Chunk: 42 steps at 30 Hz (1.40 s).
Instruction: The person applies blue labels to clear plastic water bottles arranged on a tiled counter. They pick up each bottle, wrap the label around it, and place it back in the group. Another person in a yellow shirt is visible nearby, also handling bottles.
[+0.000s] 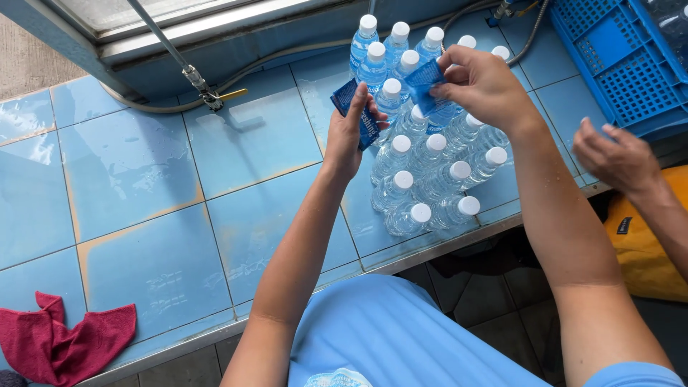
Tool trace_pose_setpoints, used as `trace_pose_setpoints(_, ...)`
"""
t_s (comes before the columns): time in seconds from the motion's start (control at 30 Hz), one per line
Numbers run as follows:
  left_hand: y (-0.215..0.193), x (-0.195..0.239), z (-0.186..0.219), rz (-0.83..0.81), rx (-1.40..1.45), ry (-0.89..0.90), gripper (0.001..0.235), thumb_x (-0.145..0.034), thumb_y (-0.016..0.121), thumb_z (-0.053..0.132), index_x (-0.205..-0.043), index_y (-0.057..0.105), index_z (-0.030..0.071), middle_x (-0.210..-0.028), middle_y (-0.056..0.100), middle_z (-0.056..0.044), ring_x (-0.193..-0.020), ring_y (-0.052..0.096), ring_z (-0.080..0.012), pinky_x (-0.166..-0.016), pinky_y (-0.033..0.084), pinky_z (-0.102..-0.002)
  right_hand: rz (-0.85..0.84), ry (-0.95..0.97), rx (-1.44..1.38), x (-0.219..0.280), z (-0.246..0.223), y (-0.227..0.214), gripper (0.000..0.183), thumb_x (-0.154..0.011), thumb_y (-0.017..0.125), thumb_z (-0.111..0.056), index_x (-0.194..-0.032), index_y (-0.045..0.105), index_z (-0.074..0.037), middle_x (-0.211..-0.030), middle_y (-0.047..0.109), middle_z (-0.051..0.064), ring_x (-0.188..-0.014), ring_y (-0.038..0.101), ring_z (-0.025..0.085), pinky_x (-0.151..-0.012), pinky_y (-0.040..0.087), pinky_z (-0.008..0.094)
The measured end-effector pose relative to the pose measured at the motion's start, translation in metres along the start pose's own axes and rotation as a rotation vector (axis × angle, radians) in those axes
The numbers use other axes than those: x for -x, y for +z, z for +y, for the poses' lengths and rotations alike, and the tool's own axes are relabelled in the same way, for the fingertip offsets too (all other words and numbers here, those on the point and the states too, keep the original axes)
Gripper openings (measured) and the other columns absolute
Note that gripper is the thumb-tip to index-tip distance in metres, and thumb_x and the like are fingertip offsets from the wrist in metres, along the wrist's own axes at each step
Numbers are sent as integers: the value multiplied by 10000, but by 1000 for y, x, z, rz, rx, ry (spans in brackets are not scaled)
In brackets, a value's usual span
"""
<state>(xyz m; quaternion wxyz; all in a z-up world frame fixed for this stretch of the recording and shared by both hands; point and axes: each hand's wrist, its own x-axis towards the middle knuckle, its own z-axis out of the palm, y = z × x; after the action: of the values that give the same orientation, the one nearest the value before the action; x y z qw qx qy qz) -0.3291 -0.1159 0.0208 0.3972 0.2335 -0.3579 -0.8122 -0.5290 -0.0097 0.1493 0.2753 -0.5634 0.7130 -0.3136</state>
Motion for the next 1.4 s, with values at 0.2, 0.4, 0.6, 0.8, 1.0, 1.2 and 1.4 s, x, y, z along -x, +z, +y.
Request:
trace_pose_setpoints(0.2, -9, -13, -14, -25, 115, -23, 445, -962, 716, 135, -1355, 602, -39, -857, 621, -62, -659, 561, -101, -611, 470, -287, -52, 108, 276, 0, 21, 3, 335, -1107, 645, -262, -1388, 796, -161, -1281, 819, 84, -1168, 762, 226, -969, 596, 408)
trace_pose_setpoints(0.4, -16, -20, -34, -158, -239, 223, 202, -1094, 737, 233, -1179, 782, 55, -861, 691, -50, -774, 690, -122, -717, 622, -331, 49, -337, 534, -16, 59, 26, 192, -1066, 790, -111, -1226, 830, -12, -1069, 835, 214, -1018, 794, 362, -860, 626, 456)
trace_pose_setpoints(0.6, -21, -22, -44, -89, -517, 309, 268, -976, 876, 195, -1240, 837, 173, -947, 759, -9, -834, 693, -67, -764, 567, -270, 38, -323, 633, -30, 89, 50, 283, -971, 884, -245, -1179, 834, -61, -1050, 798, 124, -1002, 747, 315, -861, 618, 431)
trace_pose_setpoints(0.8, -8, -13, -38, -64, -641, 308, 326, -917, 909, 159, -1233, 851, 219, -1018, 817, -36, -859, 722, -107, -824, 562, -271, 99, -310, 809, -29, 92, 41, 277, -943, 926, -363, -1119, 857, -161, -1028, 749, 6, -1072, 684, 242, -952, 521, 433)
trace_pose_setpoints(1.0, -4, -9, -35, -85, -696, 294, 462, -906, 845, 59, -1346, 795, 193, -1142, 820, -77, -834, 678, -103, -777, 557, -295, 69, -198, 806, -38, 102, 66, 363, -956, 850, -443, -1097, 808, -111, -803, 781, 138, -813, 771, 373, -914, 520, 502)
trace_pose_setpoints(1.2, 33, -14, -16, -242, -920, 537, 706, -883, 959, 345, -1465, 628, 121, -1357, 767, -113, -1215, 776, -300, -1010, 651, -411, 143, -159, 808, -15, 15, 20, 299, -1141, 710, -391, -1180, 765, -100, -955, 793, 169, -968, 648, 427, -969, 503, 545)
trace_pose_setpoints(1.4, 41, -22, -12, -217, -966, 684, 784, -933, 926, 438, -1557, 537, 168, -1472, 713, -151, -1352, 714, -354, -1117, 608, -436, 294, -402, 707, 0, -17, -10, 406, -1201, 685, -404, -1314, 751, -20, -1113, 791, 184, -1011, 703, 392, -1012, 395, 564)
